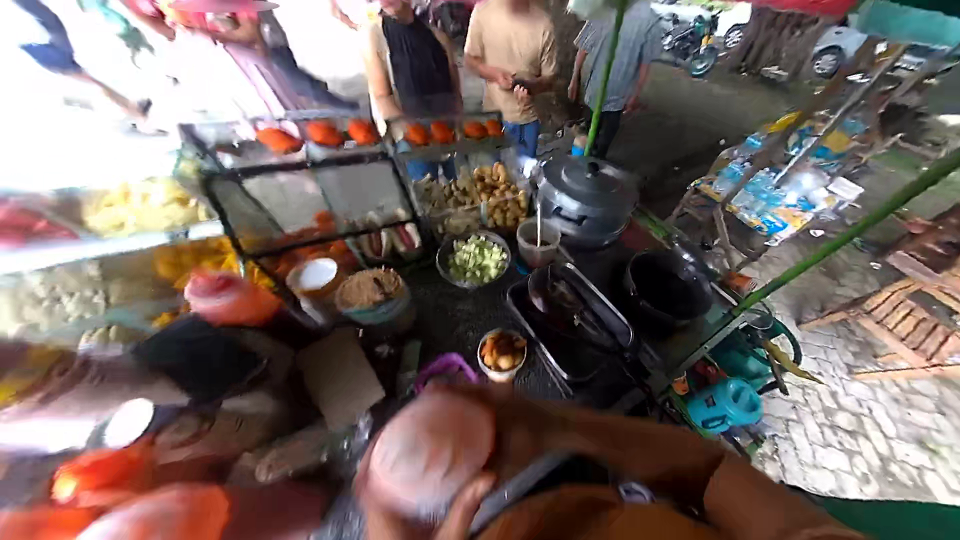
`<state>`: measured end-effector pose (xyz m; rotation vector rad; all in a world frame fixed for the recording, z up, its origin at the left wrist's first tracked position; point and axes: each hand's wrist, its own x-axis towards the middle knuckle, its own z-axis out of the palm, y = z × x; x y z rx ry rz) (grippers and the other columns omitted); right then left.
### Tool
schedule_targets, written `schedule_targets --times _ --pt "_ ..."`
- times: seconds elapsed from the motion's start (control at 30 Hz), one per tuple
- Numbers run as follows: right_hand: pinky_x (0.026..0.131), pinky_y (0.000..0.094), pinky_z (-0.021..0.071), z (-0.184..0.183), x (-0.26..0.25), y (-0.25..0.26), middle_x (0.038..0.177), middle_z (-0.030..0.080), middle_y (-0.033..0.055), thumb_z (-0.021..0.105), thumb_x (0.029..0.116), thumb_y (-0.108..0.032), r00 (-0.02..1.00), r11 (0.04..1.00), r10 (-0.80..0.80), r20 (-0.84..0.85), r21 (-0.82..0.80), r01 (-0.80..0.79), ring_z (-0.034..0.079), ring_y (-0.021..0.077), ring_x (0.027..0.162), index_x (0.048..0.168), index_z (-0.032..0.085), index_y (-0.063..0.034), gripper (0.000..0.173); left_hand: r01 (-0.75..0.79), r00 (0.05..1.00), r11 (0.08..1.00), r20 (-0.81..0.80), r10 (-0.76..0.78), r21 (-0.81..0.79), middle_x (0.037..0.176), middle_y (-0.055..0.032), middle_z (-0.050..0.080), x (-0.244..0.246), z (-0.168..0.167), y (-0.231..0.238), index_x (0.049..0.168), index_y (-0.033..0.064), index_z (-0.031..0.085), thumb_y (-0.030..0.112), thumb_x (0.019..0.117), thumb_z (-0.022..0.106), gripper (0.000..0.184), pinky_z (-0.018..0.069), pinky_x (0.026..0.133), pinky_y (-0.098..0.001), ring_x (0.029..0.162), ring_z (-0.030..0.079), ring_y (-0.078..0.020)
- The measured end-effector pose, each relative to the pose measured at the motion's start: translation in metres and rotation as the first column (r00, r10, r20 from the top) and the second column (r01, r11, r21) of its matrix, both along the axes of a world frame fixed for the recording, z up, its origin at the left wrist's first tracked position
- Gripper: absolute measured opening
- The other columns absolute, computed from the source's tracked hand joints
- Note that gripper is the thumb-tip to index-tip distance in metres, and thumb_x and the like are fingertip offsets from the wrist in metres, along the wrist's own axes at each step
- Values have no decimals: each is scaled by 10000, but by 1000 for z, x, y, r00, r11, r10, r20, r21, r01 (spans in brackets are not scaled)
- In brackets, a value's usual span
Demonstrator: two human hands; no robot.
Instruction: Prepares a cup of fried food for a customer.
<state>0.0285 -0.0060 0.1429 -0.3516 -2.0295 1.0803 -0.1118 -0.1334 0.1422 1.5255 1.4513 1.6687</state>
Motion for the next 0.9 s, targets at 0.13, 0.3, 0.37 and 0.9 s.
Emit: schedule_targets --times 0.13,0.3,0.37,0.9 --pt "1078 469 520 19 52 51 1444 585 194 947 649 -185 883 981 -189 430 130 147 613 279 1286 1541 416 1 1055 43 985 990 -160 -65 -138 1631 -287 251 -2 -3 54 1592 -12 244 644 874 694 1071 327 1192 -541 1487 331 -365" --pt "943 664 506 15 83 108 1345 590 281 936 691 -205 386 954 -301 872 279 111 620 479 1163 1619 331 -187 1108 -108 977 938 -209 40 -330 1516 -225 472 -26 -63 44 1524 19 401 544 944 645 819 377 1123 -600 1396 463 -367" --pt "964 684 463 13 86 125 1375 554 298 898 747 -192 154 964 -267 951 263 51 586 511 1181 1643 275 -235 1092 -157 961 906 -271 49 -394 1441 -249 544 -35 -90 33 1480 -13 456 504 965 615 747 381 1098 -640 1347 514 -403" --pt "986 677 390 27 45 136 1343 546 318 736 844 32 -202 895 -399 894 332 -299 555 534 1159 1642 280 -271 967 -401 761 879 -628 163 -258 1273 -285 647 -53 -228 -12 1347 -15 612 416 1001 557 556 315 1117 -693 1267 549 -532"
